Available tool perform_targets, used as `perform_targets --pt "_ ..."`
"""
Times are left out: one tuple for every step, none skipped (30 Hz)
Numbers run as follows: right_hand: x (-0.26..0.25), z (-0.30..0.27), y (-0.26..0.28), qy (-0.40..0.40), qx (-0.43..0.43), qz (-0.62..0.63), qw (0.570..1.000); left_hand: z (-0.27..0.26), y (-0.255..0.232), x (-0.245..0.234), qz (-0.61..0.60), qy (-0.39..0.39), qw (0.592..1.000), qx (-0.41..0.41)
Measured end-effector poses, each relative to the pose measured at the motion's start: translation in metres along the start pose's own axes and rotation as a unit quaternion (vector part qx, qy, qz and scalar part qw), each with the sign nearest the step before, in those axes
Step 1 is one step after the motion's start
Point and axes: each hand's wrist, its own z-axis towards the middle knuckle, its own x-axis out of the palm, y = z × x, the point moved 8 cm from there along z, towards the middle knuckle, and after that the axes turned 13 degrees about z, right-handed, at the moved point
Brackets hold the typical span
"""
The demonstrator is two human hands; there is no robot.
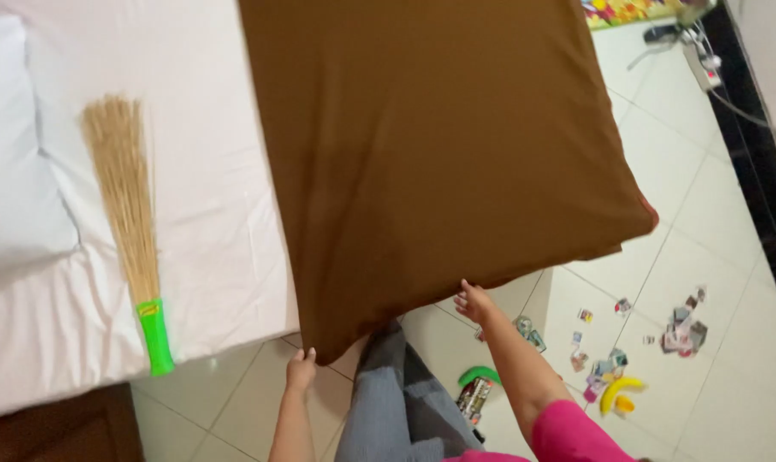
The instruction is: The recorder fits a pillow into a pillowcase, sweeps the mattress with a broom, and folds a blanket on a bed.
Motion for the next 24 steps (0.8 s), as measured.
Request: perform_targets --pt "-0.002 0.021 -0.009 -0.001 0.0 0.012 1.0 -0.012 -0.013 -0.009 0.009 0.002 1.0 0.008" --pt "-0.002 0.044 -0.011 -0.012 -0.013 0.016 1.0 -0.027 -0.023 -0.012 -0.027 0.018 0.999 0.002" --pt "0.0 0.066 -0.014 -0.024 -0.025 0.021 0.999 -0.041 -0.033 -0.017 -0.063 0.034 0.997 -0.004" --pt "-0.007 0.077 -0.014 -0.023 -0.024 0.021 0.999 -0.047 -0.037 -0.021 -0.062 0.033 0.998 -0.005" --pt "-0.014 0.087 -0.006 -0.034 -0.078 -0.004 0.996 -0.051 -0.043 -0.027 -0.07 0.029 0.997 0.011" --pt "-0.021 0.094 -0.008 -0.044 -0.127 -0.032 0.99 -0.063 -0.04 -0.037 -0.077 0.025 0.997 0.021" --pt "-0.031 0.056 -0.014 -0.043 -0.119 -0.035 0.991 -0.065 -0.033 -0.039 -0.074 0.023 0.997 0.013" --pt "-0.028 0.021 -0.008 -0.016 -0.134 -0.064 0.989 -0.063 -0.03 -0.046 -0.039 -0.009 0.999 0.03" --pt "-0.025 -0.014 -0.005 0.012 -0.149 -0.092 0.984 -0.063 -0.026 -0.055 -0.004 -0.04 0.998 0.046" --pt "-0.045 -0.006 -0.011 0.021 -0.149 -0.102 0.983 -0.059 -0.019 -0.056 -0.011 -0.048 0.998 0.038" --pt "-0.065 0.004 -0.019 0.034 -0.127 -0.028 0.991 -0.055 -0.022 -0.058 -0.016 -0.056 0.994 0.092" --pt "-0.09 0.012 -0.023 0.044 -0.102 0.041 0.993 -0.057 -0.025 -0.055 -0.023 -0.062 0.987 0.144" --pt "-0.092 0.017 -0.022 0.05 -0.099 0.026 0.993 -0.059 -0.021 -0.055 -0.032 -0.069 0.988 0.133" --pt "-0.091 0.023 -0.02 0.065 -0.115 0.034 0.991 -0.055 -0.018 -0.053 0.028 -0.054 0.992 0.115" --pt "-0.09 0.03 -0.016 0.08 -0.131 0.043 0.987 -0.05 -0.016 -0.05 0.087 -0.037 0.991 0.096" --pt "-0.077 0.017 -0.012 0.086 -0.132 0.038 0.987 -0.046 -0.019 -0.048 0.083 -0.042 0.991 0.093" --pt "-0.064 0.006 -0.008 0.081 -0.135 0.011 0.988 -0.042 -0.023 -0.051 0.109 -0.081 0.987 0.087" --pt "-0.056 -0.008 -0.008 0.072 -0.136 -0.015 0.988 -0.04 -0.024 -0.052 0.138 -0.115 0.981 0.078" --pt "-0.065 0.003 -0.01 0.073 -0.135 -0.02 0.988 -0.044 -0.03 -0.057 0.135 -0.116 0.981 0.074" --pt "-0.078 0.014 -0.014 0.05 -0.136 -0.082 0.986 -0.047 -0.031 -0.057 0.155 -0.083 0.983 0.053" --pt "-0.091 0.025 -0.017 0.027 -0.137 -0.144 0.98 -0.05 -0.033 -0.058 0.176 -0.048 0.983 0.032" --pt "-0.084 0.024 -0.017 0.03 -0.138 -0.147 0.979 -0.038 -0.024 -0.059 0.173 -0.051 0.983 0.03" --pt "-0.079 0.023 -0.017 0.0 -0.133 -0.255 0.958 -0.026 -0.02 -0.056 0.265 -0.039 0.962 0.049" --pt "-0.076 0.019 -0.019 -0.031 -0.126 -0.357 0.925 -0.016 -0.013 -0.054 0.357 -0.024 0.931 0.068"
